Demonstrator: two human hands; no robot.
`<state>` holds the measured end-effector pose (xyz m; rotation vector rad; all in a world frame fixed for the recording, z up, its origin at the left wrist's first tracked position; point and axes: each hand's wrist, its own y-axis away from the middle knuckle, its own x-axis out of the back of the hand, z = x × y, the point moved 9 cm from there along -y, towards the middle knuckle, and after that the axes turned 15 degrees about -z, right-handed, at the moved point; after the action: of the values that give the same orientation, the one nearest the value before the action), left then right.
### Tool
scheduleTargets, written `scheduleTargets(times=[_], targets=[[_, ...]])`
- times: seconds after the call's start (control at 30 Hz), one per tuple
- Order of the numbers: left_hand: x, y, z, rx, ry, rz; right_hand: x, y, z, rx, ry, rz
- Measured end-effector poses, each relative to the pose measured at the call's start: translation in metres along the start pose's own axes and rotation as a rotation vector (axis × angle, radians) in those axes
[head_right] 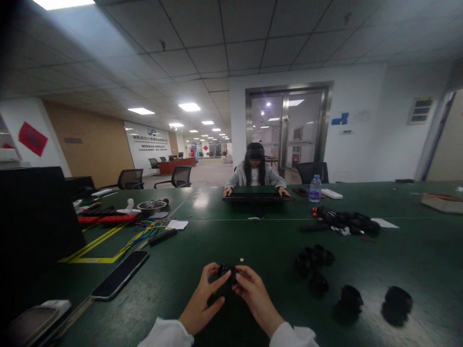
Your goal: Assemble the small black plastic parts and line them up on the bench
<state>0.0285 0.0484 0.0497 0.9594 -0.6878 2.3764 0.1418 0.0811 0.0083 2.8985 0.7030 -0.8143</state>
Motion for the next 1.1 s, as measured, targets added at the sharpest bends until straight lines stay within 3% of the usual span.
scheduleTargets(times=[0.47,0.73,0.97,1.1], targets=[[0.011,0.003,-0.011,0.149,0.153,0.111,-0.001,-0.002,0.000,-0.002,0.140,-0.069],[0.014,0.004,-0.016,0.260,0.140,0.125,-0.014,0.001,-0.005,-0.037,0.276,-0.141],[0.018,0.006,-0.019,0.239,0.152,0.194,-0.021,0.003,-0.010,-0.039,0.326,-0.150],[0.016,0.005,-0.023,0.236,0.175,0.157,-0.019,0.001,-0.006,-0.061,0.304,-0.141]])
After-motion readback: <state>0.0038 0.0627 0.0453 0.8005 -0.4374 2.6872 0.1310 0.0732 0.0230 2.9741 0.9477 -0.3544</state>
